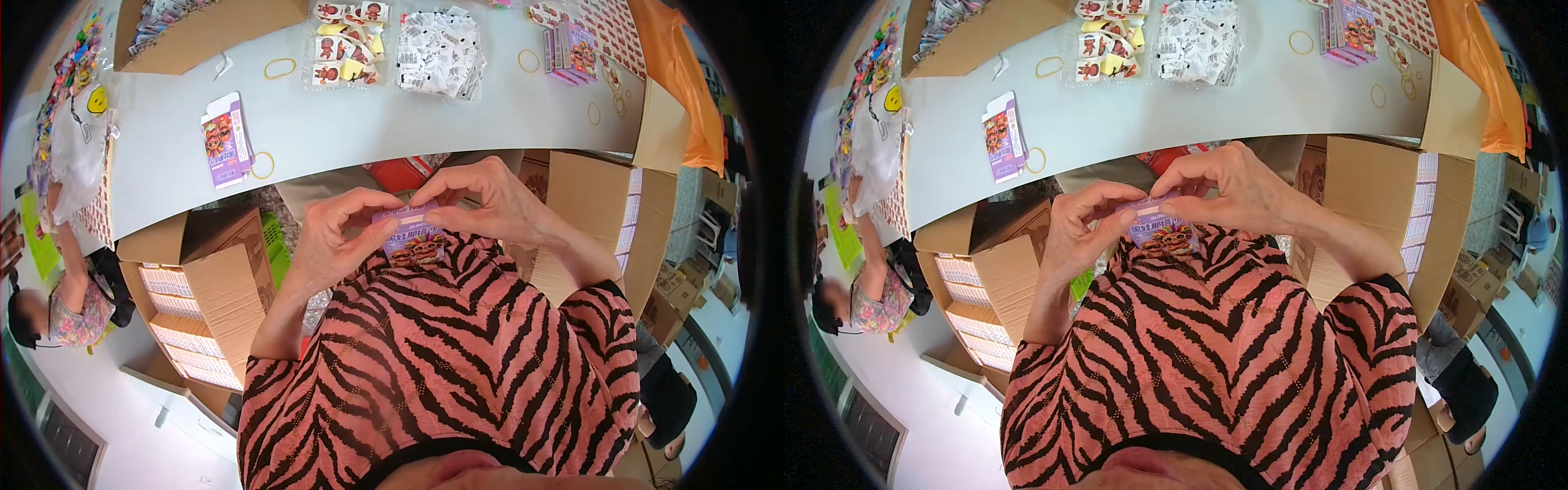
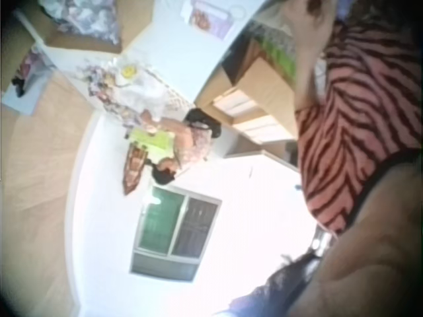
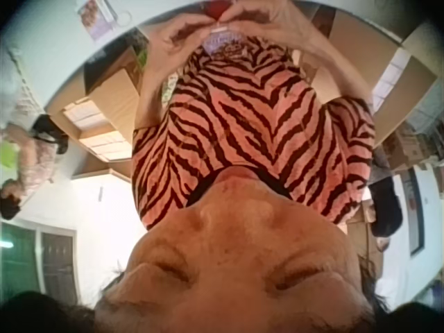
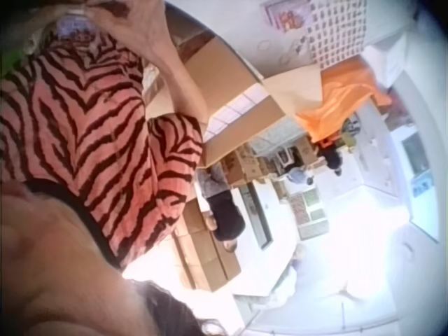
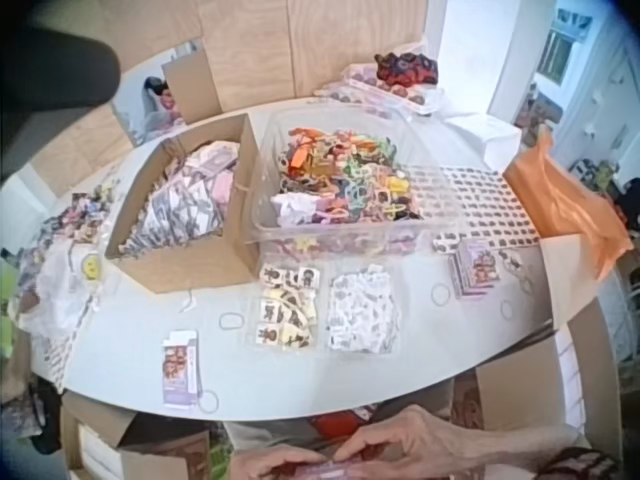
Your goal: Packing small stickers and toy items into pink cardboard boxes at a workshop table.
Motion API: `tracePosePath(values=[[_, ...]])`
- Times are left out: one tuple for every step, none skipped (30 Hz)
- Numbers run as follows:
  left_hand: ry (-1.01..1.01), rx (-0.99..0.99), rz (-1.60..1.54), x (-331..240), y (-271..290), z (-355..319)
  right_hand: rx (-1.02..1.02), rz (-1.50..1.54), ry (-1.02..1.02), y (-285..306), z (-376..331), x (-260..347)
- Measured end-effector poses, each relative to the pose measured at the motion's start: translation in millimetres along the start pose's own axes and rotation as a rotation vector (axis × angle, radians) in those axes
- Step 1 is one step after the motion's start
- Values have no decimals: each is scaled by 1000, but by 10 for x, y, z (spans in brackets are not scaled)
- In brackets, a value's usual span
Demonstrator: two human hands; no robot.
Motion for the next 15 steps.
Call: tracePosePath(values=[[5, 0, 8, 2, -1, -2, 1, 0, -1, -3, -2, 1], [6, -1, 7, 0, -4, -4, -7, -22, 0, 1, -5, 3], [19, -3, 1, 9, -1, -5, -15, -44, 2, 5, -2, 7], [33, -6, -6, 20, 0, -8, -13, -44, 2, 0, 0, 11], [33, -8, -5, 23, -3, -10, -19, -46, 3, 0, 0, 16], [39, -15, -6, 35, -6, -10, -25, -47, 4, 3, 0, 18], [46, -22, -8, 45, -9, -10, -24, -47, 4, -2, 1, 18], [46, -22, -8, 44, -15, -10, -26, -58, 10, -5, 3, 22], [70, -28, -23, 62, -17, -14, -27, -68, 17, -10, 4, 27], [93, -34, -38, 83, -20, -19, -25, -67, 17, -19, 1, 35], [95, -35, -39, 94, -25, -20, -22, -48, -11, -31, -4, 25], [101, -38, -63, 111, -27, -17, -19, -31, -38, -37, -10, 12], [107, -41, -88, 131, -31, -14, -18, -31, -39, -48, -11, -7], [108, -42, -88, 148, -35, -12, -35, -98, 19, -53, -13, 2], [110, -53, -131, 164, -33, -5, -52, -168, 78, -54, -19, 20]])
Point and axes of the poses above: each hand's wrist, its own z-axis towards the middle knuckle, its own y-axis out of the back of the hand, x = y × z, the point moved 9 cm from there along z, towards the middle knuckle
